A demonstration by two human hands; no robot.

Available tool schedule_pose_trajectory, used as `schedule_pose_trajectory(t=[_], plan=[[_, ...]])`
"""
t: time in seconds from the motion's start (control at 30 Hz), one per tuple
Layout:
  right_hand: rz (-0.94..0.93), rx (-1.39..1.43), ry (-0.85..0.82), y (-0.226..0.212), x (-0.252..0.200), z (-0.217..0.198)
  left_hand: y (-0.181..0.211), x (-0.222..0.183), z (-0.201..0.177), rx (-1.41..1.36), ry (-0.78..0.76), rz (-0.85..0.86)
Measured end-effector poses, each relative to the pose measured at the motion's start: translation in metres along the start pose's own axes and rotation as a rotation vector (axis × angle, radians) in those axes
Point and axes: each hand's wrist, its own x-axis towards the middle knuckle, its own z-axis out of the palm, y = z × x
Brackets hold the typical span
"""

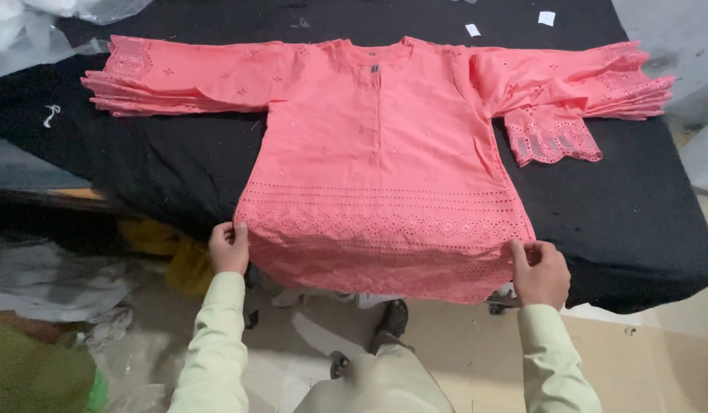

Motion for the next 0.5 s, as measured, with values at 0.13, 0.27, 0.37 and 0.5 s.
schedule_pose_trajectory(t=[0.13, 0.27, 0.37, 0.5], plan=[[-0.049, -0.024, -0.026, 0.008, 0.012, 0.008, 0.005, -0.003, -0.010, 0.061, 0.057, 0.065], [0.014, -0.009, -0.059, 0.011, 0.011, 0.001, 0.016, -0.005, -0.024, 0.243, 0.038, 0.048], [-0.042, -0.030, 0.012, -0.003, 0.010, -0.008, 0.037, -0.017, -0.023, 0.261, 0.106, 0.153], [-0.560, 0.016, 0.240, -0.043, 0.036, -0.001, 0.140, -0.063, -0.005, 0.349, 0.136, 0.519]])
